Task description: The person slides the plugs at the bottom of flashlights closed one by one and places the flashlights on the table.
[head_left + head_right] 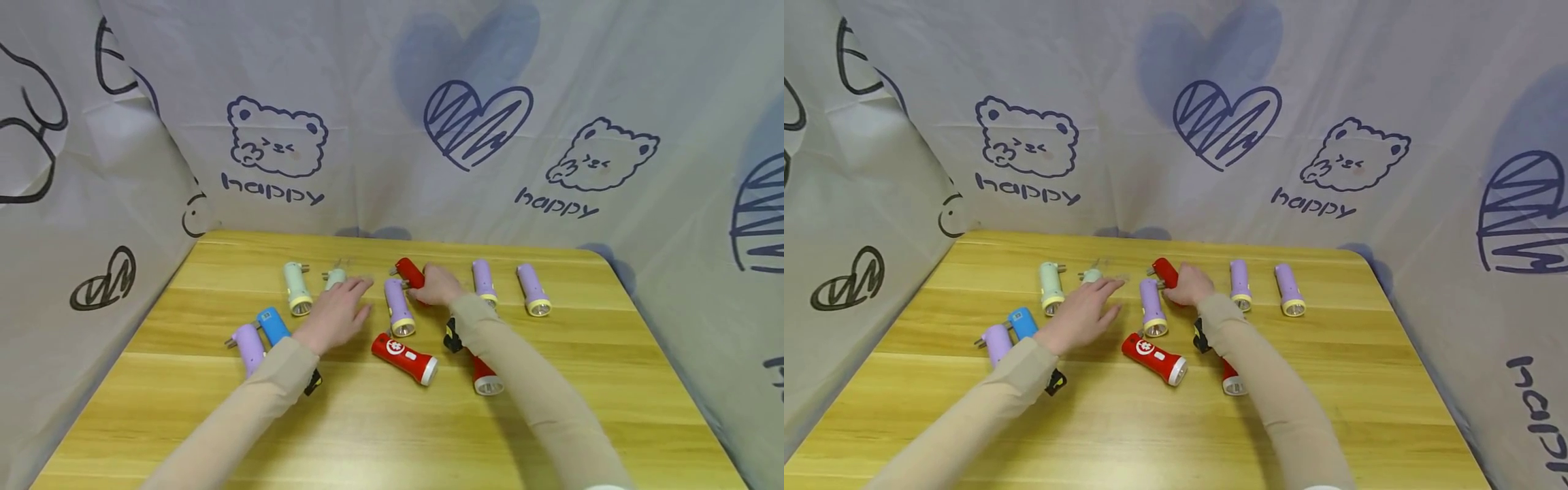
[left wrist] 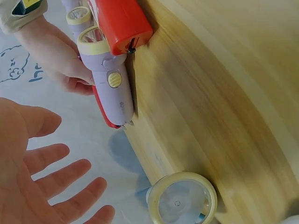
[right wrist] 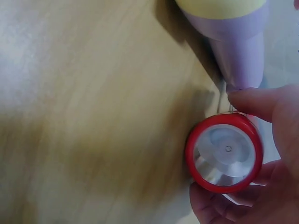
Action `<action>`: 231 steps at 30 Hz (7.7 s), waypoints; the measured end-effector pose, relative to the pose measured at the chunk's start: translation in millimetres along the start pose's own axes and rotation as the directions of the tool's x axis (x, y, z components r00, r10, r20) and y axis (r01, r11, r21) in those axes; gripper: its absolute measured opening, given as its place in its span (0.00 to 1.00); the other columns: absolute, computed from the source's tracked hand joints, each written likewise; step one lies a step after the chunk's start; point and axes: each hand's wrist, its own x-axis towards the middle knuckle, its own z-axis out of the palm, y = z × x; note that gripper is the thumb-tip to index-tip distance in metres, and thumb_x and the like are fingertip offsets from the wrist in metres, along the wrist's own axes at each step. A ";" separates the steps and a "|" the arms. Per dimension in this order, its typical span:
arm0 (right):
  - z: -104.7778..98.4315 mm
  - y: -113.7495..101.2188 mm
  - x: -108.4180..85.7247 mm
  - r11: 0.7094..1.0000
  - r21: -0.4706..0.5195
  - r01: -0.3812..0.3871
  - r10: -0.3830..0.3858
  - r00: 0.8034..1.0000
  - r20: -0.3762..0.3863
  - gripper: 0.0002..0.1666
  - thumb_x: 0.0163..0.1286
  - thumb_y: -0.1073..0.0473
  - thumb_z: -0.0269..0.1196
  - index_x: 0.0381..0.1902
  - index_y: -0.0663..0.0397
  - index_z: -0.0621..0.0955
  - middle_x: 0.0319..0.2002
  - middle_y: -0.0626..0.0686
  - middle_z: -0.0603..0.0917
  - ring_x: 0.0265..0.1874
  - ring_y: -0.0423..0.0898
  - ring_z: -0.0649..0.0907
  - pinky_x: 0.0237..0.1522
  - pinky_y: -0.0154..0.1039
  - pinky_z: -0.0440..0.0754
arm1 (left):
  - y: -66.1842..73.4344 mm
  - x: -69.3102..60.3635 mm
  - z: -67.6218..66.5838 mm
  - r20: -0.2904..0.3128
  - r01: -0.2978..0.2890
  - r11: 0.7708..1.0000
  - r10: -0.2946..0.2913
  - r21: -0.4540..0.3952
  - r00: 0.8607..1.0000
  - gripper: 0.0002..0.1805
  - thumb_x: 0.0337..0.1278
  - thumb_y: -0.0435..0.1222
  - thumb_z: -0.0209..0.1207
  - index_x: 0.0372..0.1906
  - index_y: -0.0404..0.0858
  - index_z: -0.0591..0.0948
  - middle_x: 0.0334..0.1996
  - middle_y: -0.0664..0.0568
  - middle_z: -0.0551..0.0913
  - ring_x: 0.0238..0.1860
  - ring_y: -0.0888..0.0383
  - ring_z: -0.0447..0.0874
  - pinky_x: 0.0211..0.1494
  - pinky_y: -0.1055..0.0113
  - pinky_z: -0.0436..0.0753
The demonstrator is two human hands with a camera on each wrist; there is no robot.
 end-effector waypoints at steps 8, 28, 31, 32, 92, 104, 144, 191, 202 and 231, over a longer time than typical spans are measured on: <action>5.0 0.6 3.0 0.999 0.031 0.034 -0.033 0.999 -0.024 0.20 0.63 0.49 0.67 0.37 0.62 0.79 0.30 0.55 0.81 0.29 0.50 0.79 0.33 0.39 0.77 | -0.2 4.5 2.3 -0.006 0.016 1.000 -0.016 0.019 1.000 0.28 0.74 0.44 0.53 0.73 0.38 0.69 0.71 0.40 0.73 0.69 0.39 0.73 0.70 0.42 0.75; 3.9 9.5 -8.8 0.972 0.201 -0.122 0.128 0.992 -0.018 0.22 0.71 0.49 0.55 0.46 0.66 0.77 0.38 0.59 0.79 0.33 0.50 0.77 0.33 0.35 0.72 | -1.1 10.4 -1.0 -0.004 0.025 0.999 -0.025 -0.042 1.000 0.29 0.75 0.44 0.53 0.74 0.38 0.68 0.70 0.39 0.73 0.71 0.39 0.71 0.73 0.43 0.72; 0.8 10.2 -12.9 0.960 0.244 -0.138 0.150 0.988 -0.028 0.24 0.72 0.49 0.54 0.50 0.67 0.75 0.40 0.60 0.79 0.35 0.51 0.76 0.34 0.36 0.72 | -0.2 10.0 -1.5 -0.001 0.024 0.998 -0.024 -0.050 1.000 0.29 0.75 0.44 0.52 0.74 0.37 0.68 0.70 0.39 0.73 0.71 0.40 0.71 0.74 0.43 0.72; -0.5 10.5 -14.3 0.956 0.257 -0.143 0.156 0.987 -0.031 0.25 0.73 0.48 0.54 0.50 0.67 0.75 0.41 0.60 0.79 0.35 0.51 0.76 0.34 0.36 0.72 | 0.1 9.9 -1.8 0.002 0.025 0.998 -0.025 -0.055 1.000 0.29 0.75 0.44 0.52 0.74 0.38 0.68 0.71 0.39 0.73 0.71 0.40 0.71 0.74 0.43 0.71; -0.2 -6.3 -106.7 0.817 0.379 0.436 -0.326 0.889 -0.321 0.16 0.75 0.52 0.61 0.55 0.54 0.81 0.35 0.53 0.84 0.28 0.42 0.79 0.29 0.32 0.78 | 31.6 20.2 -19.0 0.188 0.203 0.170 -0.097 -0.964 0.977 0.24 0.82 0.37 0.40 0.72 0.29 0.69 0.71 0.38 0.71 0.64 0.55 0.77 0.75 0.57 0.73; 1.8 0.9 -105.4 0.817 0.374 0.438 -0.304 0.879 -0.367 0.20 0.74 0.56 0.62 0.58 0.59 0.79 0.44 0.58 0.86 0.35 0.45 0.80 0.35 0.31 0.78 | 33.2 18.9 -9.0 0.196 0.196 -0.012 -0.082 -0.981 0.977 0.24 0.79 0.34 0.45 0.72 0.28 0.69 0.49 0.60 0.84 0.50 0.68 0.80 0.79 0.57 0.67; 17.6 6.6 -110.6 0.842 0.130 0.523 -0.420 0.789 -0.448 0.21 0.73 0.60 0.63 0.60 0.62 0.78 0.50 0.59 0.85 0.44 0.51 0.85 0.47 0.49 0.86 | 38.7 10.4 8.3 0.246 0.245 -0.199 0.018 -0.949 0.969 0.27 0.78 0.27 0.40 0.78 0.32 0.59 0.79 0.42 0.58 0.79 0.49 0.58 0.78 0.67 0.68; 19.2 4.3 -112.9 0.822 -0.009 0.570 -0.514 0.735 -0.443 0.23 0.70 0.56 0.67 0.59 0.61 0.81 0.50 0.59 0.88 0.45 0.51 0.87 0.45 0.46 0.88 | 36.8 10.4 10.1 0.210 0.208 -0.021 -0.095 -0.978 0.973 0.24 0.81 0.36 0.43 0.72 0.29 0.67 0.73 0.37 0.70 0.74 0.48 0.69 0.72 0.66 0.74; 22.1 9.4 -111.2 0.848 -0.002 0.529 -0.483 0.772 -0.413 0.23 0.73 0.51 0.64 0.58 0.60 0.80 0.49 0.57 0.88 0.42 0.49 0.86 0.44 0.45 0.88 | 35.8 12.3 11.2 0.196 0.206 0.127 -0.085 -0.970 0.977 0.24 0.81 0.40 0.44 0.73 0.33 0.68 0.74 0.37 0.69 0.75 0.46 0.68 0.70 0.67 0.77; 7.4 14.1 -113.1 0.816 0.485 0.315 -0.396 0.915 0.073 0.23 0.68 0.55 0.66 0.58 0.59 0.82 0.50 0.56 0.88 0.47 0.44 0.84 0.52 0.36 0.84 | 23.0 13.7 9.5 0.154 0.168 0.489 -0.069 -0.856 0.986 0.19 0.79 0.34 0.46 0.62 0.27 0.79 0.57 0.35 0.84 0.57 0.45 0.86 0.62 0.56 0.85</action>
